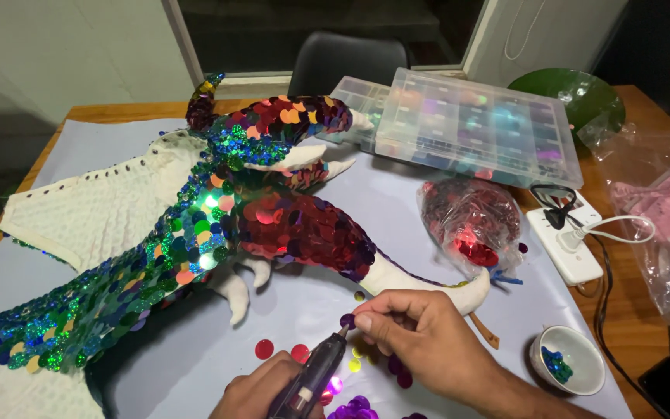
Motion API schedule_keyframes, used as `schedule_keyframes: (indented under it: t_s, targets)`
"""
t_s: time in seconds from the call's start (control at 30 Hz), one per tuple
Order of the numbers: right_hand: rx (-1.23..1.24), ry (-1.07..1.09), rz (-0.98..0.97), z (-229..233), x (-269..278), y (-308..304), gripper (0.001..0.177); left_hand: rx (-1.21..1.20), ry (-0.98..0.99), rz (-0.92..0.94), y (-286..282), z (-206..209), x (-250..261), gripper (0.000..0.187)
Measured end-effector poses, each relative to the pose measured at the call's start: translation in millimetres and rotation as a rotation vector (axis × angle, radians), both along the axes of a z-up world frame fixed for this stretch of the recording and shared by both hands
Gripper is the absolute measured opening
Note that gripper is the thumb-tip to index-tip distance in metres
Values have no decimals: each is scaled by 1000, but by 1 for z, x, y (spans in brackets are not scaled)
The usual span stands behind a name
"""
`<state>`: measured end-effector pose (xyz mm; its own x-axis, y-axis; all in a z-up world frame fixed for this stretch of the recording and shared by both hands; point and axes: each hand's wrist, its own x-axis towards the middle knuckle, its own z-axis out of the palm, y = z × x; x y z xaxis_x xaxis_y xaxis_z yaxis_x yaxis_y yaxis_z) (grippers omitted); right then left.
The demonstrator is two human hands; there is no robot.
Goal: Applying sequins to a dragon figure using a hot glue gun
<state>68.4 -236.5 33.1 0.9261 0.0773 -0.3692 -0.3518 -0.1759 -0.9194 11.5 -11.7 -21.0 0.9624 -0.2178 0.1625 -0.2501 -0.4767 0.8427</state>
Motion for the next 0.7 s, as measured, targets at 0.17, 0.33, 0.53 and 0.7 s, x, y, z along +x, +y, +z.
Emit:
schedule_keyframes:
  t_s: [0.17,0.33,0.53,0.7]
  targets:
    - [-18,-26,-10,-2,1,-1,18,60,53,8,3,-14,2,13]
    - [-10,-61,-43,-1,6,-6,15,108,-95,13,-2,-17,0,11]
    - [-264,-488,-194,6,31,-29,11,276,68,234,-21,-24,1,13]
    - [-528,-1186,-99,-27,41,-25,7,304,-35,415,-41,-38,10,19]
